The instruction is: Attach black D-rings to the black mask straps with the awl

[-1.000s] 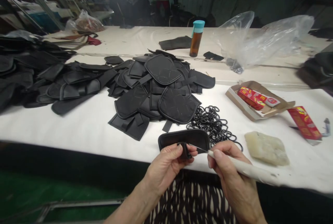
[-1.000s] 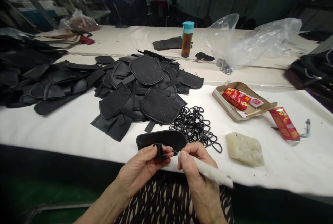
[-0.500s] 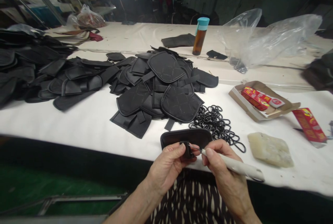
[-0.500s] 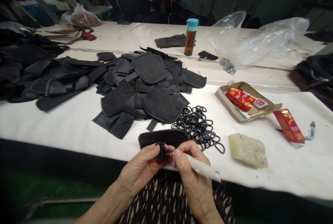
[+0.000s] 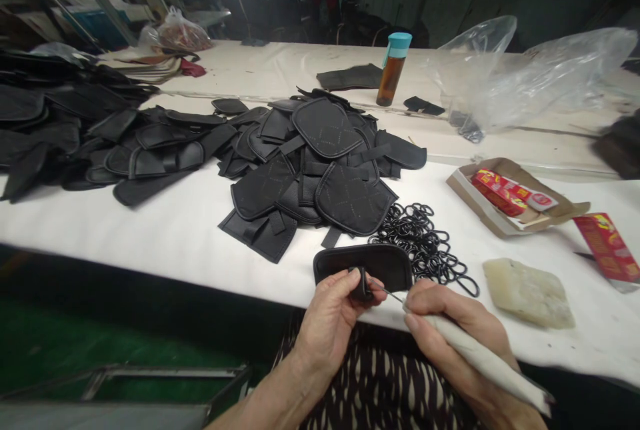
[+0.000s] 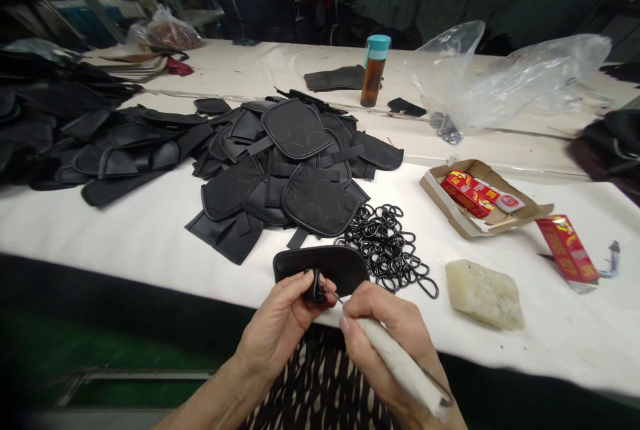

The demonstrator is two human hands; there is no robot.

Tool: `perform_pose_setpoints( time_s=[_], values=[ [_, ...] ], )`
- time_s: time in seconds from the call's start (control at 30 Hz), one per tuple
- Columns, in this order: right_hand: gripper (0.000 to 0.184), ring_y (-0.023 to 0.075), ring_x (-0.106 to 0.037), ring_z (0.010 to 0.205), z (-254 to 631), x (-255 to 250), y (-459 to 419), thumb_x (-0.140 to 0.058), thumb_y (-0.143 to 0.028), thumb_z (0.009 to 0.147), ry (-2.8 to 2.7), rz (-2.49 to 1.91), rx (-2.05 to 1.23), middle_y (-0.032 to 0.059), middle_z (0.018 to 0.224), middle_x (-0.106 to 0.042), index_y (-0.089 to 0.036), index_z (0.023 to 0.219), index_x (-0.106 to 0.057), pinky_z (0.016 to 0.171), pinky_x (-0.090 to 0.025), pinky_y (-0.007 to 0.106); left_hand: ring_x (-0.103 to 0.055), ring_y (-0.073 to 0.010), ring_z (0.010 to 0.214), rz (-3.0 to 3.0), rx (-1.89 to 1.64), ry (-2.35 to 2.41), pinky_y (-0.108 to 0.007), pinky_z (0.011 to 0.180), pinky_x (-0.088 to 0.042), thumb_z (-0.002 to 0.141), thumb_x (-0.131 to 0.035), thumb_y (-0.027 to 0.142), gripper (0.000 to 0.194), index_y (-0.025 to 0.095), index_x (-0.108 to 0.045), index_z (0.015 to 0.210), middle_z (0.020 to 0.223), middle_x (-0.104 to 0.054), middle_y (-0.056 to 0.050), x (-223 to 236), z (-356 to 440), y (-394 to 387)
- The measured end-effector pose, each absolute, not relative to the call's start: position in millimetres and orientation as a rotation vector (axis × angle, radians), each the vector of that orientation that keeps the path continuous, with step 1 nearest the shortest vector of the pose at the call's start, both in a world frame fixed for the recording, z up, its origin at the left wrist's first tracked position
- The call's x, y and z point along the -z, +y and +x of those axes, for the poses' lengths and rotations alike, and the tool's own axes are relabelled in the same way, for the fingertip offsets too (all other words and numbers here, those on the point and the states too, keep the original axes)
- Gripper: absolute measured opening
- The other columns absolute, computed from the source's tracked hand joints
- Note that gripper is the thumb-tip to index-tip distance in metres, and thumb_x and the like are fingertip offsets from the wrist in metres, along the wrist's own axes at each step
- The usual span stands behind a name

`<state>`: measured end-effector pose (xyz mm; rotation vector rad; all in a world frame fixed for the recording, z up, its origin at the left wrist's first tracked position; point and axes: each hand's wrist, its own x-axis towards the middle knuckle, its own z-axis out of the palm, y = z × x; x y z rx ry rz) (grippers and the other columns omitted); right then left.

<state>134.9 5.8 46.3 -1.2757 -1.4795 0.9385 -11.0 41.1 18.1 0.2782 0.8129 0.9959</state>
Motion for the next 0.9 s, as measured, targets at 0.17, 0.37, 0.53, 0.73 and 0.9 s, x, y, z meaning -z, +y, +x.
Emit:
perform_pose_setpoints(
  time_s=[0.17, 0.37, 0.53, 0.73, 0.9],
  values=[
    [0.012, 0.0142, -0.051, 0.057, 133, -57, -4, -0.066, -0.03, 0.073, -1.227, -1.36, -0.83, 0.0012, 0.069, -0.06, -0.022, 0.066, -0.06, 0.047, -0.036, 0.025, -0.062, -0.0149, 0.067, 0.23, -1.021, 0.82, -0.03, 0.076, -0.048, 0.076, -0.065, 0.022, 0.015, 0.01, -0.069, 0.068, 0.069, -0.068, -0.006, -18, -11, 40],
    [0.01, 0.0177, -0.056, 0.066, 136, -57, -12, -0.068, -0.031, 0.071, -1.166, -1.412, -0.834, 0.0034, 0.074, -0.061, -0.023, 0.068, -0.062, 0.045, -0.036, 0.024, -0.061, -0.0145, 0.065, 0.231, -1.026, 0.854, -0.03, 0.074, -0.048, 0.075, -0.065, 0.024, 0.016, 0.01, -0.067, 0.067, 0.067, -0.066, -0.006, -18, -8, 39],
    [0.009, 0.0166, -0.056, 0.066, 136, -56, -14, -0.066, -0.031, 0.073, -1.173, -1.422, -0.802, 0.0031, 0.076, -0.062, -0.023, 0.07, -0.062, 0.046, -0.037, 0.023, -0.06, -0.0143, 0.063, 0.226, -1.025, 0.862, -0.029, 0.072, -0.047, 0.074, -0.067, 0.026, 0.018, 0.01, -0.066, 0.066, 0.066, -0.065, -0.006, -18, -9, 39],
    [0.008, 0.0134, -0.054, 0.055, 145, -56, -16, -0.067, -0.028, 0.072, -1.272, -1.404, -0.816, 0.0014, 0.075, -0.061, -0.023, 0.071, -0.061, 0.044, -0.04, 0.022, -0.059, -0.0144, 0.061, 0.183, -1.031, 0.855, -0.03, 0.069, -0.047, 0.071, -0.069, 0.024, 0.016, 0.01, -0.066, 0.066, 0.064, -0.065, -0.005, -17, -10, 40],
    [0.007, 0.0097, -0.046, 0.043, 151, -55, -19, -0.066, -0.029, 0.074, -1.327, -1.416, -0.844, 0.0002, 0.075, -0.063, -0.024, 0.074, -0.061, 0.04, -0.04, 0.022, -0.06, -0.0142, 0.06, 0.184, -1.037, 0.842, -0.029, 0.067, -0.047, 0.073, -0.067, 0.022, 0.015, 0.01, -0.066, 0.064, 0.063, -0.065, -0.005, -17, -11, 40]
  ],
)
